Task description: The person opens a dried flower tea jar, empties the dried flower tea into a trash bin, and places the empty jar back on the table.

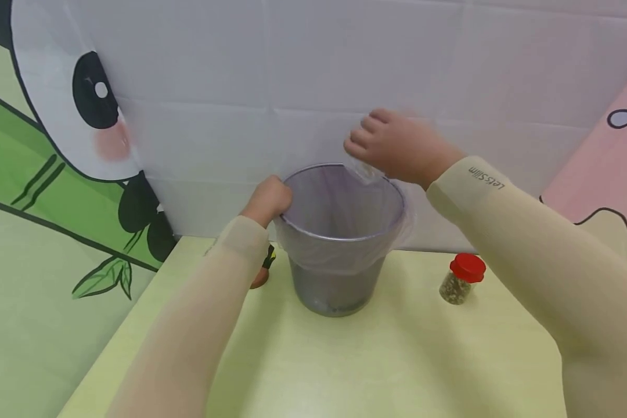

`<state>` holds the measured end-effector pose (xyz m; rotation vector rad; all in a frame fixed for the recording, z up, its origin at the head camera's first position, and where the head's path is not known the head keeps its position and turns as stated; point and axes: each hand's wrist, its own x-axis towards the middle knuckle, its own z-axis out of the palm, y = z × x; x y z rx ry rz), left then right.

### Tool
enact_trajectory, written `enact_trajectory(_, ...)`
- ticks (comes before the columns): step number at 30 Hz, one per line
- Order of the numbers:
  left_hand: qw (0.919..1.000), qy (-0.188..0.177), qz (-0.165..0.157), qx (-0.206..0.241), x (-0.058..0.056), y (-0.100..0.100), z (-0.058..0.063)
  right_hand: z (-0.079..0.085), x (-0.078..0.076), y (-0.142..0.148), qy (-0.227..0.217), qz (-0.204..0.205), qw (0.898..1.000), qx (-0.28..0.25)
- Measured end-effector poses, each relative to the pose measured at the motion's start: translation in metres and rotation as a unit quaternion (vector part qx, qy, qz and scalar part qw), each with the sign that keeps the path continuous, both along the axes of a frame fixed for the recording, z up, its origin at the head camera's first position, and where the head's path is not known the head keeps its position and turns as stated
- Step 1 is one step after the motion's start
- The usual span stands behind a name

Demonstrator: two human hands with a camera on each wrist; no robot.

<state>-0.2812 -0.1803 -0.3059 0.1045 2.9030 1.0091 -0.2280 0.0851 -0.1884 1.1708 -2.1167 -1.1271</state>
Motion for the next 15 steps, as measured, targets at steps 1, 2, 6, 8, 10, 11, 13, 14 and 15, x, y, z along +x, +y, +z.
enact_trajectory(1, 1.0, 0.0, 0.001, 0.002, 0.0, 0.0, 0.0, -0.003, -0.001, 0.001, -0.016, -0.004, 1.0, 0.01)
enact_trajectory(2, 1.0, -0.003, 0.002, 0.003, 0.0, 0.0, 0.001, -0.005, -0.001, 0.003, -0.032, -0.007, 0.999, 0.02)
enact_trajectory(6, 1.0, -0.007, -0.001, 0.006, 0.002, 0.0, 0.002, -0.011, -0.004, 0.009, -0.054, -0.019, 0.998, 0.014)
enact_trajectory(8, 1.0, -0.001, -0.001, 0.001, 0.002, -0.001, 0.003, -0.01, -0.005, 0.011, -0.048, -0.015, 0.999, 0.005)
enact_trajectory(10, 1.0, 0.001, 0.0, 0.001, 0.002, -0.001, 0.003, -0.01, -0.005, 0.011, -0.043, -0.012, 0.999, 0.01)
enact_trajectory(11, 1.0, 0.0, 0.001, 0.002, 0.002, -0.002, 0.004, -0.009, -0.005, 0.011, -0.044, -0.011, 0.999, 0.01)
enact_trajectory(13, 1.0, -0.002, 0.002, 0.002, 0.002, -0.002, 0.003, -0.009, -0.005, 0.011, -0.052, -0.014, 0.999, 0.007)
enact_trajectory(14, 1.0, -0.004, 0.002, 0.004, 0.002, -0.002, 0.002, -0.01, -0.005, 0.011, -0.056, -0.018, 0.998, 0.004)
enact_trajectory(15, 1.0, -0.003, 0.002, 0.005, 0.002, -0.003, 0.002, -0.01, -0.005, 0.011, -0.061, -0.024, 0.998, 0.0)
